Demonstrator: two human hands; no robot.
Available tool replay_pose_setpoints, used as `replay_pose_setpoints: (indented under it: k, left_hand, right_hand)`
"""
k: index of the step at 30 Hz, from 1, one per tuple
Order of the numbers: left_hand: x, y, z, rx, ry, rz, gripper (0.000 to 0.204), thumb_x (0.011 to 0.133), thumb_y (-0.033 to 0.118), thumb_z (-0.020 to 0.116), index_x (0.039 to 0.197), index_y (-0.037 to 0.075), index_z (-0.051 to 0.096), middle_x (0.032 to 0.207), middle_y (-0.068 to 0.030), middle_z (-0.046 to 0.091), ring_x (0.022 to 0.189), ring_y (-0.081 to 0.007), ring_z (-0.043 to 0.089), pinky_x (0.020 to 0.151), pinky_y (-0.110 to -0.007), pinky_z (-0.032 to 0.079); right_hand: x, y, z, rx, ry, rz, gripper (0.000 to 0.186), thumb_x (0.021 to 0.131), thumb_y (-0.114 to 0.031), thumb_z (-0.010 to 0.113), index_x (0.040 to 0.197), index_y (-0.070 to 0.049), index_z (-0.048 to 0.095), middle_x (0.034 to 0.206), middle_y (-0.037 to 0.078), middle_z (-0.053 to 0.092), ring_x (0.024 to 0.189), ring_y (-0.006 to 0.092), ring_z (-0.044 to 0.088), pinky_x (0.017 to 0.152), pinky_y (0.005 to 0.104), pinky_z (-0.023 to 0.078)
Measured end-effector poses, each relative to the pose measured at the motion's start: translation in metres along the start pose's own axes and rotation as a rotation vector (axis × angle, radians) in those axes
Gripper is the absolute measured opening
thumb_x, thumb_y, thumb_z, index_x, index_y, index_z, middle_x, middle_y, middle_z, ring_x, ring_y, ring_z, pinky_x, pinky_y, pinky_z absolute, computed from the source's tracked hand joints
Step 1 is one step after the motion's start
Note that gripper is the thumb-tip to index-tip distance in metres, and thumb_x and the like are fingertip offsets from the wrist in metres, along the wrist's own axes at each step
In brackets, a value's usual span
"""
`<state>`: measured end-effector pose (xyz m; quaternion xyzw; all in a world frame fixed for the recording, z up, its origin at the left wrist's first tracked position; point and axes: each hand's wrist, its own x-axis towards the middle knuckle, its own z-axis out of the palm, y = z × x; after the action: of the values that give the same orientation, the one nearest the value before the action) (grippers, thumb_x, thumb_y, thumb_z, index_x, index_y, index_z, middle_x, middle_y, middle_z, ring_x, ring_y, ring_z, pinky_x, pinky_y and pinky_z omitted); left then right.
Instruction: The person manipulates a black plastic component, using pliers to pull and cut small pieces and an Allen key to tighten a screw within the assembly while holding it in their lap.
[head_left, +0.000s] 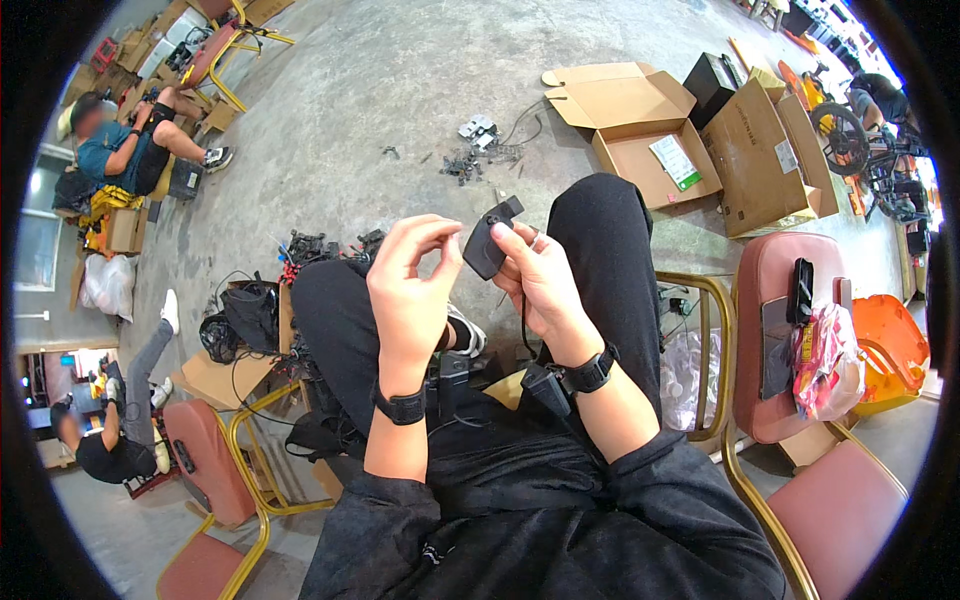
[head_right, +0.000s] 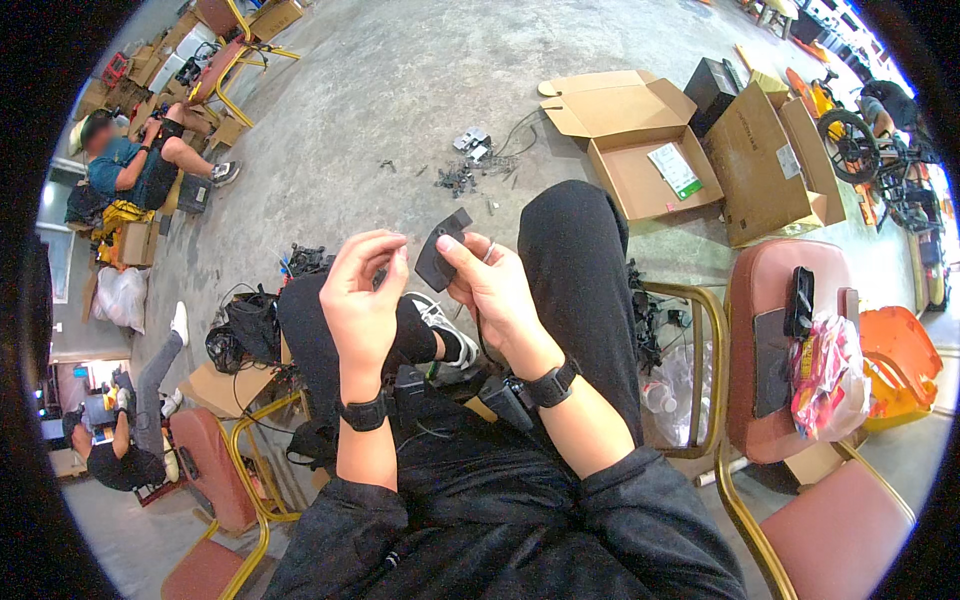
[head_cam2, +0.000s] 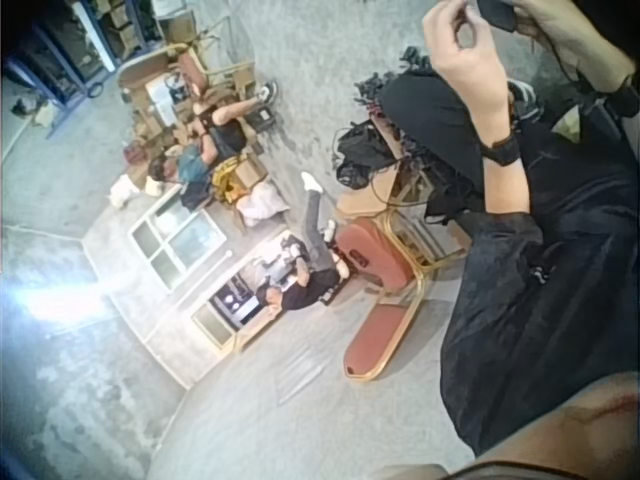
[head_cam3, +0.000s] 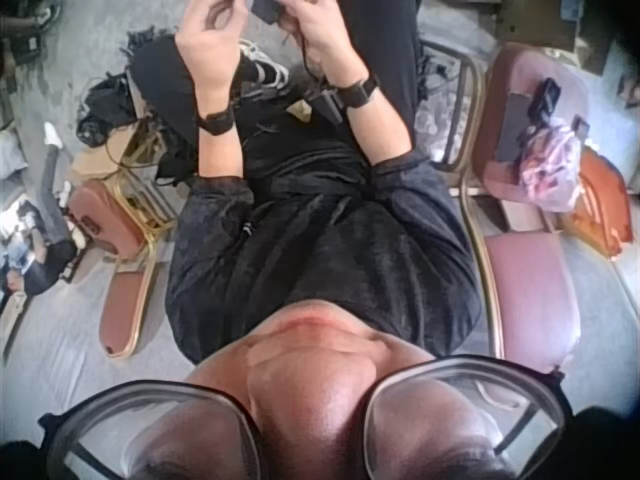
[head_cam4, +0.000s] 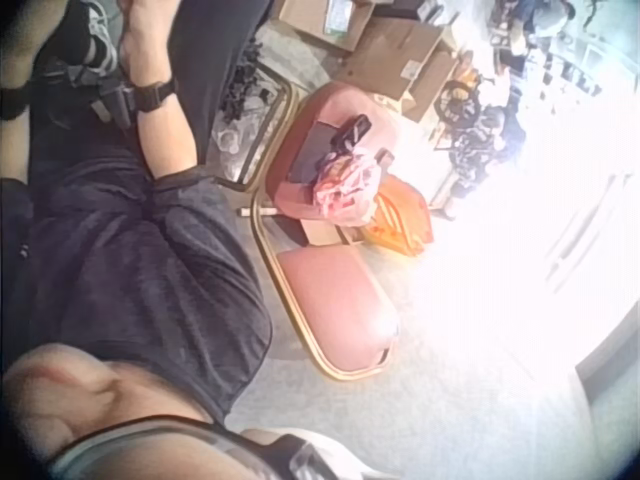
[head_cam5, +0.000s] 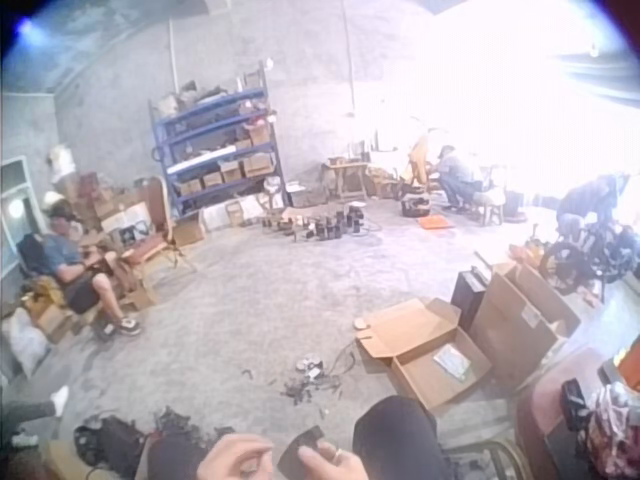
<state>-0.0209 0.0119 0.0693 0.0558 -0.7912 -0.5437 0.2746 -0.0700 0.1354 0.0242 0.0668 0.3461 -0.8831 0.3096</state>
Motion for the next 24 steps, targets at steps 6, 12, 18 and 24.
replay_pose_setpoints:
  k: [6, 12, 18, 24]
  left_hand:
    - [0.01, -0.023, -0.004, -0.347, -0.009, -0.311, 0.014, 0.081, -0.007, 0.062, 0.095, -0.003, 0.062, 0.089, -0.0077, 0.064, 0.083, -0.0129, 0.061, 0.078, -0.025, 0.05]
    - [0.003, -0.043, 0.0, -0.782, -0.041, -0.411, 0.013, 0.082, -0.005, 0.061, 0.095, -0.001, 0.061, 0.094, -0.0091, 0.064, 0.083, -0.0147, 0.061, 0.078, -0.028, 0.051]
    - [-0.009, -0.038, -0.006, -1.078, -0.037, -0.483, 0.013, 0.082, -0.006, 0.06, 0.094, 0.0, 0.06, 0.097, -0.0107, 0.063, 0.085, -0.0179, 0.062, 0.079, -0.03, 0.051]
    - [-0.017, -0.022, -0.007, -1.135, 0.005, -0.424, 0.014, 0.081, -0.008, 0.06, 0.094, -0.001, 0.059, 0.098, -0.0122, 0.062, 0.087, -0.0177, 0.062, 0.079, -0.029, 0.05]
  right_hand:
    - [0.003, 0.004, -0.001, -0.035, 0.088, 0.012, 0.016, 0.084, -0.02, 0.067, 0.082, -0.009, 0.057, 0.055, -0.009, 0.041, 0.043, 0.0007, 0.03, 0.041, 0.0192, 0.024]
    - [-0.003, 0.006, -0.005, -0.029, 0.026, 0.043, 0.026, 0.087, -0.031, 0.061, 0.091, -0.005, 0.061, 0.065, -0.004, 0.056, 0.047, 0.0033, 0.046, 0.044, 0.0177, 0.035]
    - [-0.004, 0.008, -0.02, 0.201, -0.237, 0.054, 0.049, 0.083, -0.04, 0.063, 0.105, 0.004, 0.06, 0.088, 0.007, 0.067, 0.07, 0.0098, 0.064, 0.062, 0.0199, 0.05]
    - [-0.012, 0.011, -0.012, 0.061, -0.286, 0.039, 0.065, 0.071, -0.046, 0.075, 0.108, 0.006, 0.06, 0.084, 0.006, 0.067, 0.063, 0.0072, 0.061, 0.053, 0.0178, 0.048]
